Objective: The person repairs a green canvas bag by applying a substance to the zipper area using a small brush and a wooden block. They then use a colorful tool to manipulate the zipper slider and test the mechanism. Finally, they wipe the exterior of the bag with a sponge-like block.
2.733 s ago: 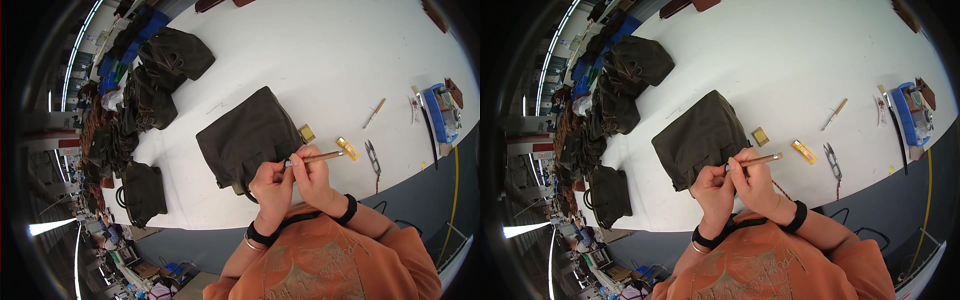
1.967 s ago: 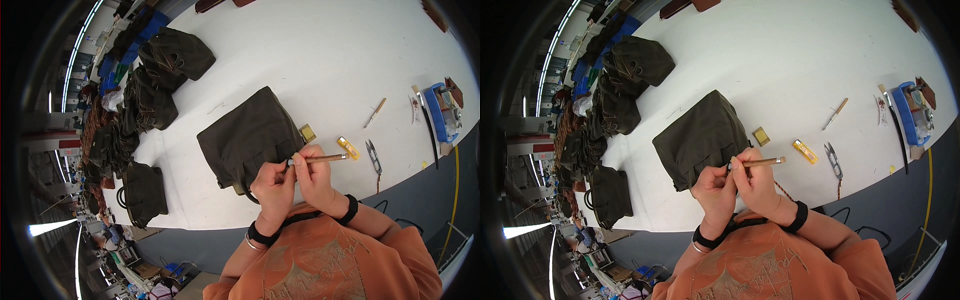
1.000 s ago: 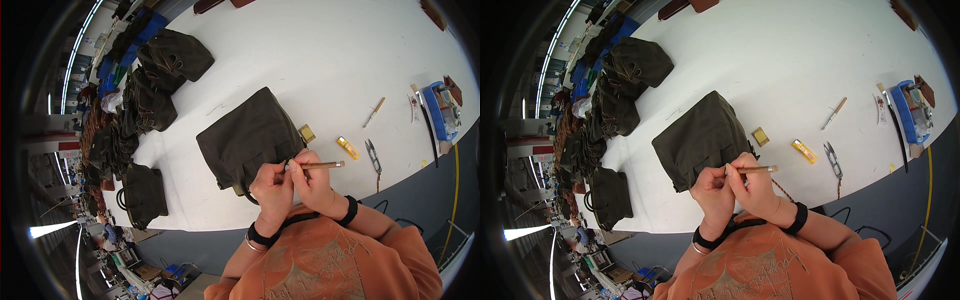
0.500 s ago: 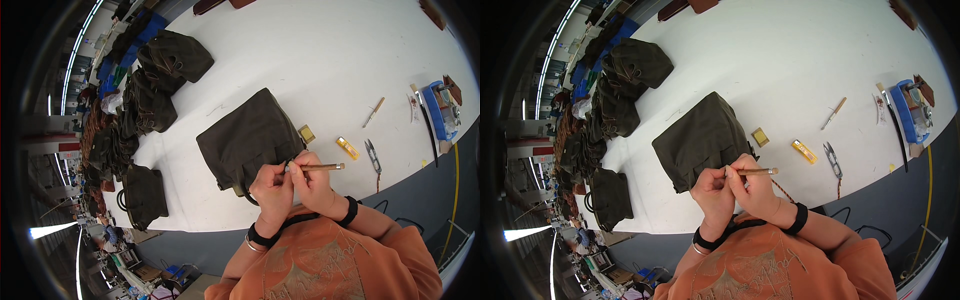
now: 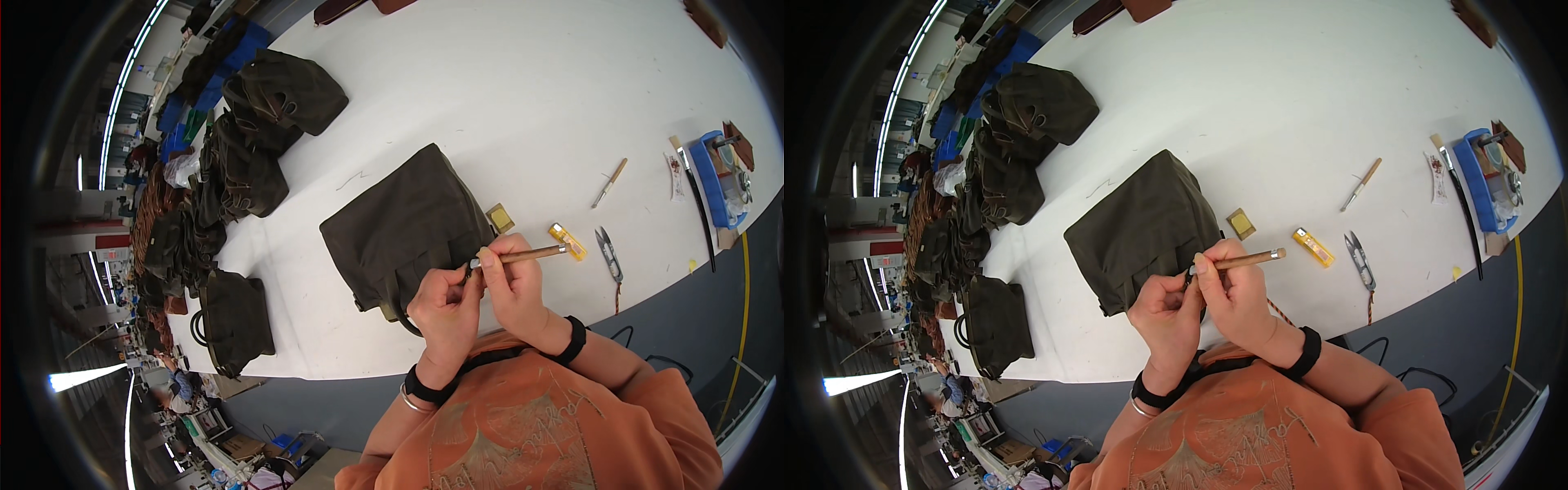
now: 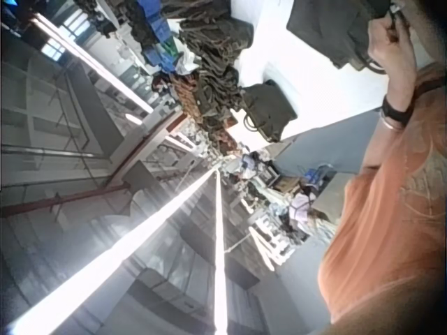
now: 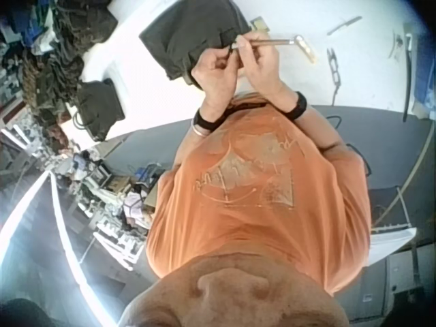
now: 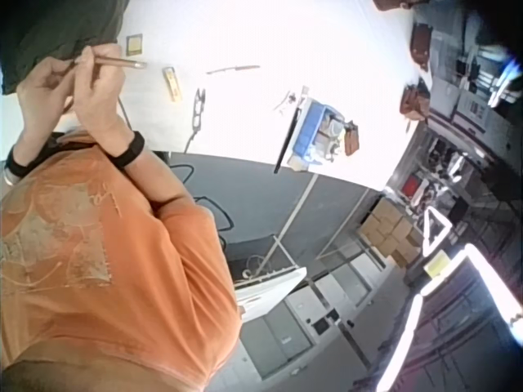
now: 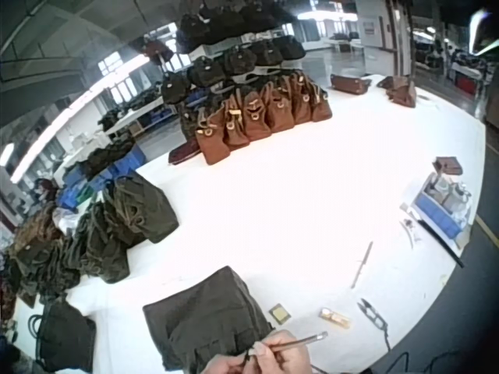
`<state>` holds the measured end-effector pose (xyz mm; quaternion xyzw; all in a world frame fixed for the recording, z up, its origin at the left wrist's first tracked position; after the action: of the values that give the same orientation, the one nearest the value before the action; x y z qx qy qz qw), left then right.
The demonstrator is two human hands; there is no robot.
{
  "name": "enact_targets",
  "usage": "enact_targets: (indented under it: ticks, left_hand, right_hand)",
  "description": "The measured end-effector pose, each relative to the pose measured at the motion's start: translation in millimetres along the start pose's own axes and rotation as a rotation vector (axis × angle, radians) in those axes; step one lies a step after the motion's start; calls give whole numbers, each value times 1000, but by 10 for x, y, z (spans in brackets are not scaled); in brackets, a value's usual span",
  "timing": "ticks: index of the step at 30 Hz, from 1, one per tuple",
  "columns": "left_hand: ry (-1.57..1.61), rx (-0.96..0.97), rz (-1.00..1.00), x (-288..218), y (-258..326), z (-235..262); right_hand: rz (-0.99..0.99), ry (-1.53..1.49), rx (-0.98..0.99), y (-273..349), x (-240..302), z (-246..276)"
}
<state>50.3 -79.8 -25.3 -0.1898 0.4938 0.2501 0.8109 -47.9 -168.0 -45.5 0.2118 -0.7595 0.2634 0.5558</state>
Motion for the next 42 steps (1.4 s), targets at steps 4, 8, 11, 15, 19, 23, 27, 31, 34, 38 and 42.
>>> enact_targets:
  ticks: [4, 8, 11, 15, 19, 23, 27, 31, 34, 38, 42]
  left_hand:
    - [114, 34, 74, 113, 5, -25]
    - [170, 72, 156, 138, -5, -11]
    - [159, 118, 186, 146, -27, -5]
    - [79, 179, 206, 160, -72, 5]
    - [-30, 205, 165, 158, -96, 0]
    - [-156, 192, 21, 70, -102, 6]
    - [-105, 121, -44, -31, -93, 47]
    - [-101, 80, -93, -92, -119, 98]
    - [-119, 58, -123, -113, -105, 114]
    - [-89, 58, -126, -118, -133, 72]
    - [-79, 79, -113, -81, -143, 85]
  right_hand:
    - [-72, -113, -102, -69, -5, 169]
    - [-263, 446, -105, -328, -123, 736]
    - [-458, 934, 0, -458, -406, 1142]
    - [-615, 1211, 64, -499, -647, 1399]
    - [-449, 1226, -43, -480, -586, 1271]
    - [-389, 1188, 126, -428, -787, 742]
    - [-441, 1168, 220, -444, -911, 610]
    - [-374, 906, 160, -501, -850, 720]
    - [-419, 523, 0, -407, -608, 867]
    - [-437, 30, 7, -185, -178, 540]
    - [-456, -153, 142, -6, -15, 136]
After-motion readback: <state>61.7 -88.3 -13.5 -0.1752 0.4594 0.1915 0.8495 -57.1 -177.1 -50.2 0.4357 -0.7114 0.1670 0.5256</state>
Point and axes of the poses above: each hand's wrist, its own y-axis away from the middle knuckle, its own z-axis out of the back of the hand, x = y × z, the point moved 8 cm from there along -y, towards the middle knuckle, and after that the axes turned 12 degrees about x, right-handed, at the moved point
